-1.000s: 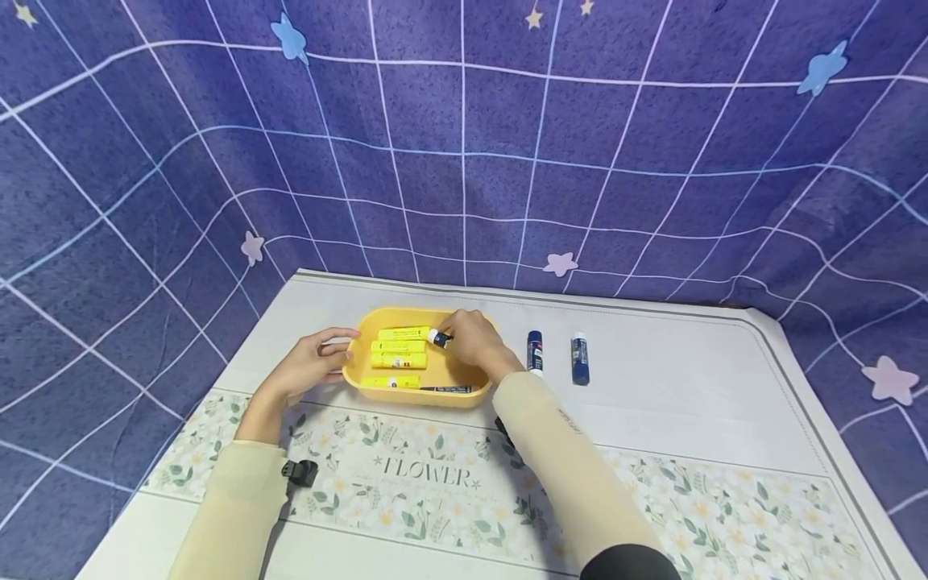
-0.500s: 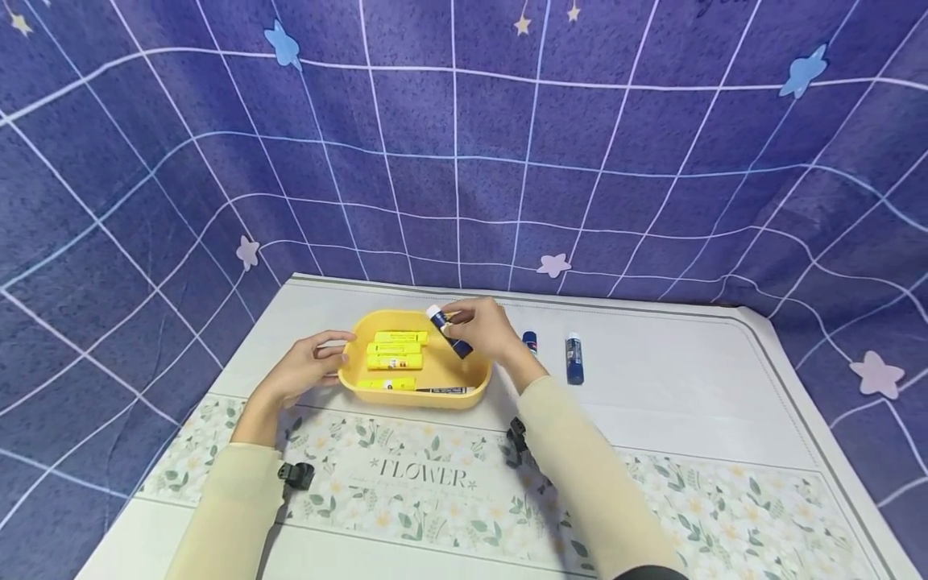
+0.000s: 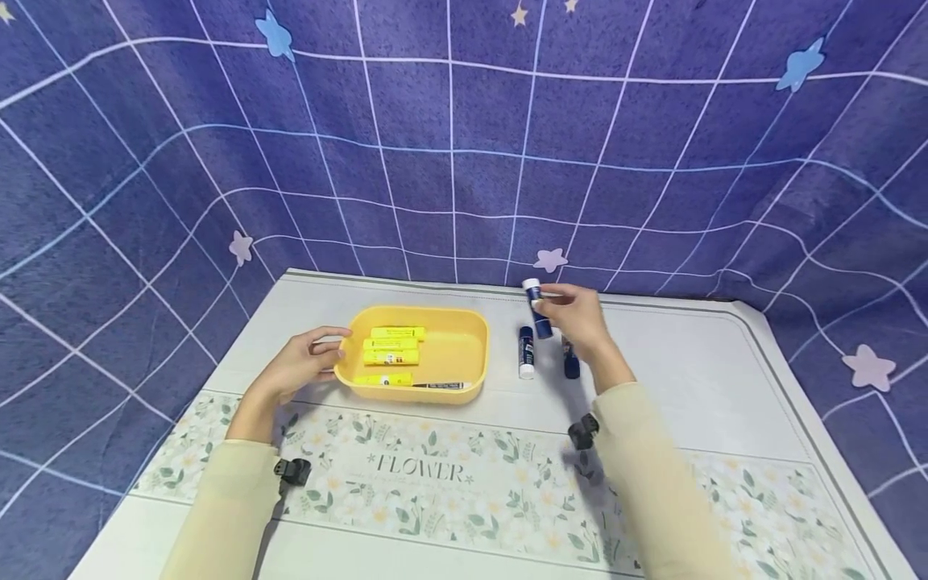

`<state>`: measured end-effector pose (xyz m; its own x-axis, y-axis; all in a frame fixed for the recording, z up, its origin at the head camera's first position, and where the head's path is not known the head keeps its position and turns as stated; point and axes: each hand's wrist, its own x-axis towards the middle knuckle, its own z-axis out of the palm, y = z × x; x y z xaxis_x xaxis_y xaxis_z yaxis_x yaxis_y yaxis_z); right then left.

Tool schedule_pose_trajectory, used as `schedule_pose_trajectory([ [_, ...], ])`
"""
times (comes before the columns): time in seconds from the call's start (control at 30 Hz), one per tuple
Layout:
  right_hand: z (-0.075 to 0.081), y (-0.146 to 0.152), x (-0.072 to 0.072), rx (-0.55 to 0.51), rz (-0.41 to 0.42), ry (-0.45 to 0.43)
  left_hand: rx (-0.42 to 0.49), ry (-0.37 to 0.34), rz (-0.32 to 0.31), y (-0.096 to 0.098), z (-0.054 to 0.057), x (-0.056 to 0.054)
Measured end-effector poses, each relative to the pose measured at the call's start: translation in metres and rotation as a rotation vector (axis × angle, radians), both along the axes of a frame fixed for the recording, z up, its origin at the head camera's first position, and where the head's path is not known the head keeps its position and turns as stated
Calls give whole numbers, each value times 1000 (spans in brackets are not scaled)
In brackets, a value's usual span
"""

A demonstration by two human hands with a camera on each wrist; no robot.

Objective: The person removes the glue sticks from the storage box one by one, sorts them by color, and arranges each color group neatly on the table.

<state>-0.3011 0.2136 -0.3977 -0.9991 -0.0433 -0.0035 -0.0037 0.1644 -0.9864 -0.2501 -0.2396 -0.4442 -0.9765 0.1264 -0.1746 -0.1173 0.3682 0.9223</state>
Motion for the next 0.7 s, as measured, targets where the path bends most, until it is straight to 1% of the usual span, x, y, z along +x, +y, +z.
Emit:
schedule_pose_trajectory([
  [0.13,-11,36,5,41,-97,-44,3,-3,-1,0,0,0],
  [0.23,-22,57,10,92,-159,-75,9,-4,-3,0,0,-1],
  [0.4,-40,77,16,325,-265,-143,15,-1,-4,-1,1,0],
  [0.5,-50,83,17,429,-286,-162,16,-3,-5,-1,2,0],
  [0.6,-58,86,18,516,-293,-157,17,-5,-5,-1,2,0],
  [0.7,-61,85,19,587,-303,-138,15,-8,-5,0,2,0],
])
